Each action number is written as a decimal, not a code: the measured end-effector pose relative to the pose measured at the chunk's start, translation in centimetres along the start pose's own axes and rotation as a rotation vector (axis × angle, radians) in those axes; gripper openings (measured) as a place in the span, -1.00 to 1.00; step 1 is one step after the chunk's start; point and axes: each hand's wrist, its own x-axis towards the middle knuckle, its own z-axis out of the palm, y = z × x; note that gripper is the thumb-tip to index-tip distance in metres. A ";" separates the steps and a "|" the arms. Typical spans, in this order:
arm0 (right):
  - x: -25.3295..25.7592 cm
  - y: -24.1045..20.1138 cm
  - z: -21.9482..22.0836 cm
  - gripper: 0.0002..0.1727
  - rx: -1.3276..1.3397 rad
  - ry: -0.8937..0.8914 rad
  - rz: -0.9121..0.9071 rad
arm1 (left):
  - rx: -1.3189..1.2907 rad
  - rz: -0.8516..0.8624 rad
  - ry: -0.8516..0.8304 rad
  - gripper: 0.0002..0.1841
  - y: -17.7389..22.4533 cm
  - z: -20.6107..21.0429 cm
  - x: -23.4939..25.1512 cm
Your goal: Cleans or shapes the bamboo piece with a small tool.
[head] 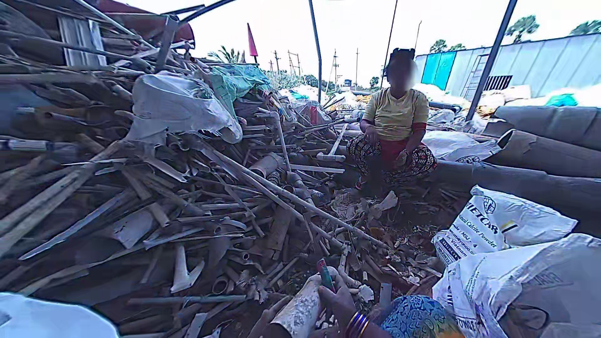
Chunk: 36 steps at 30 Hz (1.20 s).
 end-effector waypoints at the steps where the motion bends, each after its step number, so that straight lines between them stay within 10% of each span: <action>1: 0.4 0.2 -0.1 -0.44 0.005 0.060 0.007 | 0.050 0.051 0.048 -0.32 0.0 0.0 -0.1; 5: 1.2 0.3 -0.8 -0.41 -0.065 0.176 0.061 | 0.614 0.153 0.158 0.37 -0.3 -0.6 0.0; 9: 1.3 0.2 -1.0 -0.40 -0.153 0.188 0.037 | 1.102 0.103 0.217 0.46 -0.5 0.8 -0.1; 19: 1.4 -1.6 -1.0 -0.38 -0.235 0.049 -0.082 | 0.596 -0.087 0.253 0.21 -0.6 1.4 0.3; 29: 1.0 -7.2 1.0 -0.41 -1.174 -0.303 -0.120 | 0.113 0.031 0.686 -0.23 0.2 2.2 1.7; 36: 1.3 -2.5 -0.7 -0.39 -1.218 -0.275 -0.188 | -0.130 0.070 1.009 -0.22 2.4 -1.0 3.0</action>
